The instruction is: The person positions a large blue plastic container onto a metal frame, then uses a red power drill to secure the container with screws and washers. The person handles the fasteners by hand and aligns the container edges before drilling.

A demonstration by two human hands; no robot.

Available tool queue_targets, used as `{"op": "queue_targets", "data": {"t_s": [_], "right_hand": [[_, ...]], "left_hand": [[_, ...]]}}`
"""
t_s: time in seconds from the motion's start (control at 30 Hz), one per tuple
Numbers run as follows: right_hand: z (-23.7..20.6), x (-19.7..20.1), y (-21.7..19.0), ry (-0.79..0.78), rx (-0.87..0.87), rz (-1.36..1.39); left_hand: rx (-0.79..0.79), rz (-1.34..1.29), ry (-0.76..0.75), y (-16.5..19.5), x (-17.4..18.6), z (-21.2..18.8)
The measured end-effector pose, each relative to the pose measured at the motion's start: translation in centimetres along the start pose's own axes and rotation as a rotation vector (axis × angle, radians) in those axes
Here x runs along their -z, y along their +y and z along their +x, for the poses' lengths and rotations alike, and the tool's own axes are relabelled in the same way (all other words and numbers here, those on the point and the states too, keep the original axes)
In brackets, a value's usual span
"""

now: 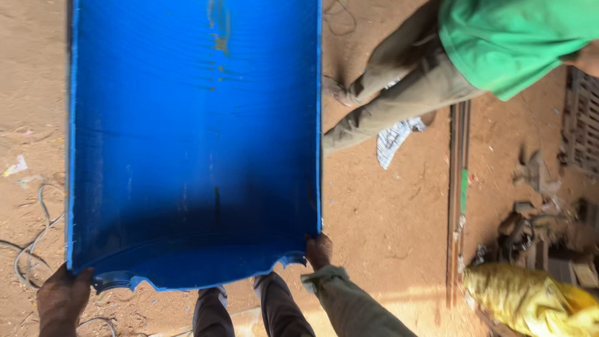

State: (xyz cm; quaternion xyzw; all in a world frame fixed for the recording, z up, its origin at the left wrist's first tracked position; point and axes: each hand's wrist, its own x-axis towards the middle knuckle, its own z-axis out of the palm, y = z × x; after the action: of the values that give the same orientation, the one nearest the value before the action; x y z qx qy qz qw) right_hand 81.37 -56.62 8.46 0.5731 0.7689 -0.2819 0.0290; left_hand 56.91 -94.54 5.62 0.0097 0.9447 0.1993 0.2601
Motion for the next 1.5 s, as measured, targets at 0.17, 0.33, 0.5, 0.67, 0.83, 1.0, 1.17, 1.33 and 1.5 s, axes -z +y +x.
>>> {"op": "queue_targets", "data": {"t_s": [0.17,0.33,0.5,0.67,0.83,1.0,1.17,1.33,1.5], "right_hand": [[0.4,-0.1,1.3,-0.001,-0.034,0.007],[1.0,-0.5,2.7,0.011,-0.054,0.021],[1.6,-1.0,3.0,0.011,-0.04,0.028],[1.5,-1.5,3.3,0.034,-0.063,-0.053],[1.3,-1.7,3.7,0.043,-0.096,0.041],[1.8,-2.2,4.4,0.083,-0.061,-0.031],[2.1,-2.5,5.7,-0.064,-0.128,0.121],[4.4,-1.1,5.7,-0.079,-0.019,0.505],[14.3,1.5,-3.6,0.201,0.45,0.254]], "left_hand": [[0.081,0.109,-0.156,0.5,0.8,0.9],[-0.029,-0.037,-0.113,0.5,0.8,0.7],[-0.017,0.022,-0.085,0.2,0.3,0.9],[0.064,0.024,-0.126,0.6,0.4,1.5],[0.159,0.052,-0.123,1.2,0.6,1.0],[0.173,0.186,-0.2,0.8,0.4,1.9],[0.176,0.103,-0.281,0.4,0.3,2.3],[0.038,-0.097,-0.022,1.9,3.0,3.2],[-0.295,0.017,0.405,9.6,6.5,11.2]]}}
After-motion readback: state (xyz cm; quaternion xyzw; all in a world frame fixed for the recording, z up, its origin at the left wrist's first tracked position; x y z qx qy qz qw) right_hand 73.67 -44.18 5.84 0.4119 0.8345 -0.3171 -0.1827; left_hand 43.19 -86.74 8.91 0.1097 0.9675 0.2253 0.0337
